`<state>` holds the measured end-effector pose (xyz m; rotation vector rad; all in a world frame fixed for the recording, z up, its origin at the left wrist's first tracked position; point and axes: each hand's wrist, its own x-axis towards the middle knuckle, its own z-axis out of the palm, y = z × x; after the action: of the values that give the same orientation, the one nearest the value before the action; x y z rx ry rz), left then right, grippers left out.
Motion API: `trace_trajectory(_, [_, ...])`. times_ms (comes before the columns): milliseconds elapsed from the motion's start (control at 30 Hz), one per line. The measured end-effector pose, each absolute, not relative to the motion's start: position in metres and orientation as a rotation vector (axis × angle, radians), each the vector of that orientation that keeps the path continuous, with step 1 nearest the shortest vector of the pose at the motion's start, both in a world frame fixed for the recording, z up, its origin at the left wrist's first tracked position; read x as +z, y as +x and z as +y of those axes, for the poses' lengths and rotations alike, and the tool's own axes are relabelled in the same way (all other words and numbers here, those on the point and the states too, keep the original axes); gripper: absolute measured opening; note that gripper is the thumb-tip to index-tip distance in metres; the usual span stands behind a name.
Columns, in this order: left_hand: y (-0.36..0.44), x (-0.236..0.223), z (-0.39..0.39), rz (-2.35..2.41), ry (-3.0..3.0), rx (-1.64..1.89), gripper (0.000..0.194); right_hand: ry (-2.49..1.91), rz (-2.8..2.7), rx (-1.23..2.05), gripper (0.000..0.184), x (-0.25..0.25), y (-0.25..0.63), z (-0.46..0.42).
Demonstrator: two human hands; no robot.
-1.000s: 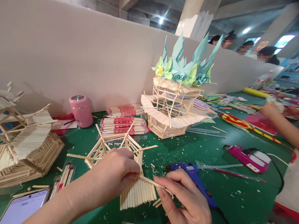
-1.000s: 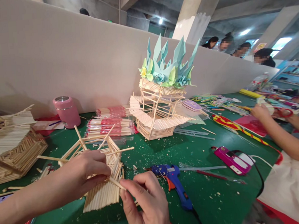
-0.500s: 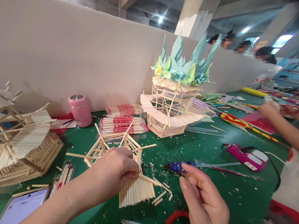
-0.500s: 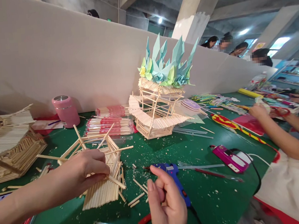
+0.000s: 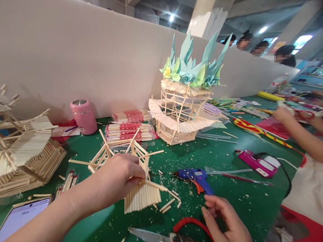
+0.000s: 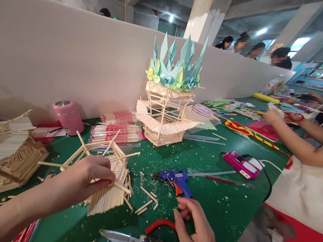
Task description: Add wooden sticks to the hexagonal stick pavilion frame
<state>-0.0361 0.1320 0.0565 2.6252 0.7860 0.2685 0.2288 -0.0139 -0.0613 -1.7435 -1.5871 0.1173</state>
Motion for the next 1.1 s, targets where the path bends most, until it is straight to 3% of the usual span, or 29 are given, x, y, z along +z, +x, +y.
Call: trace_trajectory(1100, [-0.039, 0.055, 0.134, 0.728, 2.608, 0.281, 0.026, -1.783, -1.914, 0.066, 0.019, -0.043, 0.234, -0.005])
